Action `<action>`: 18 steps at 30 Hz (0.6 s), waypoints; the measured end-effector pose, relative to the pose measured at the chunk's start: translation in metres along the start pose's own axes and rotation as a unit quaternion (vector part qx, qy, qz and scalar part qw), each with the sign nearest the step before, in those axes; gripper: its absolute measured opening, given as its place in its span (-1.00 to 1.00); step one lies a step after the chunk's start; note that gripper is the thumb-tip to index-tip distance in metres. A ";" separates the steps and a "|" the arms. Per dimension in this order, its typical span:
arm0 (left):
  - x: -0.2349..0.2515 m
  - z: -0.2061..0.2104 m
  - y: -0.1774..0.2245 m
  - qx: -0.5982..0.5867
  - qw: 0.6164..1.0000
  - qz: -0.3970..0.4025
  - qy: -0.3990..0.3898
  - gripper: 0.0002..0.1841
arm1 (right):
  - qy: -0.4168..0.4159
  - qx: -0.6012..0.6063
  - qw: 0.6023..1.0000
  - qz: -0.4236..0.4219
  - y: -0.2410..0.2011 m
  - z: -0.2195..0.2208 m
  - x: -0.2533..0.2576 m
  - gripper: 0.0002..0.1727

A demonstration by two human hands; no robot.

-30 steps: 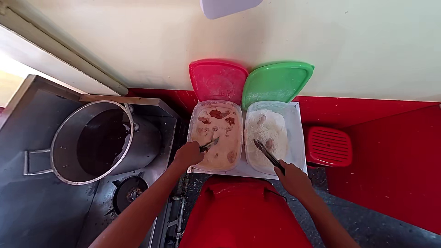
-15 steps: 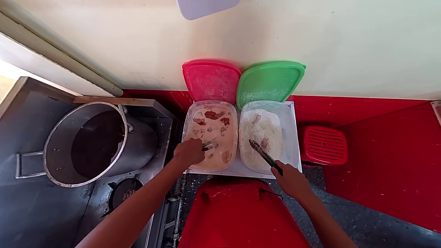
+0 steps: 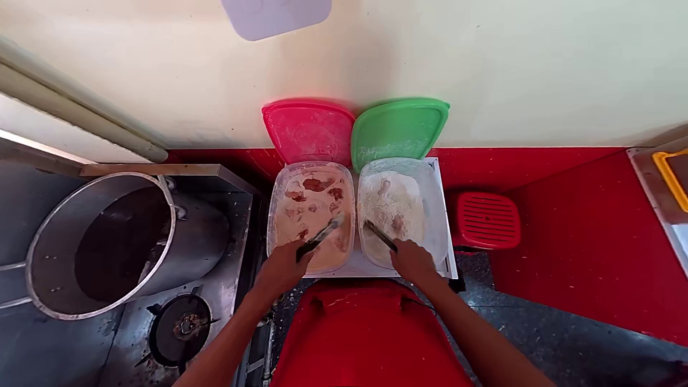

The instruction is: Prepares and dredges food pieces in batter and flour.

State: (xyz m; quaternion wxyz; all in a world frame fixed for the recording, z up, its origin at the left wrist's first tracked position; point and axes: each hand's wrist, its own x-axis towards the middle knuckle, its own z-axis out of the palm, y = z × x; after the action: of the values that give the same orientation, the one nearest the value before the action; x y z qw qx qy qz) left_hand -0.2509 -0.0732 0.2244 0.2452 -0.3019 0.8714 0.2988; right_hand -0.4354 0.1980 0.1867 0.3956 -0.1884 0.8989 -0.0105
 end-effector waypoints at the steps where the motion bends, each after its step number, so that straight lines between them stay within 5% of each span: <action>1: -0.011 0.001 -0.006 -0.009 1.000 0.007 0.018 -0.59 | 0.019 0.015 1.000 0.003 -0.003 0.001 0.015 -0.52; 7: -0.045 0.030 -0.022 -0.082 0.989 0.028 0.123 -0.56 | 0.080 0.078 0.994 0.015 -0.027 0.000 0.040 -0.51; 12: -0.055 0.044 -0.025 -0.098 0.986 0.017 0.135 -0.53 | 0.134 0.088 0.986 0.037 -0.021 -0.011 0.059 -0.53; 18: -0.062 0.052 -0.036 -0.121 0.980 0.010 0.160 -0.52 | 0.084 0.106 0.990 0.050 -0.041 -0.033 0.069 -0.53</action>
State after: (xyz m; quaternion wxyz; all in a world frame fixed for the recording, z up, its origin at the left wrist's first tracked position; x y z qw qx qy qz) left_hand -0.1707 -0.0382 0.2124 0.0611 -0.3644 0.8597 0.3527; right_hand -0.4881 0.1320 0.1669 0.3367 -0.0990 0.9308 -0.1020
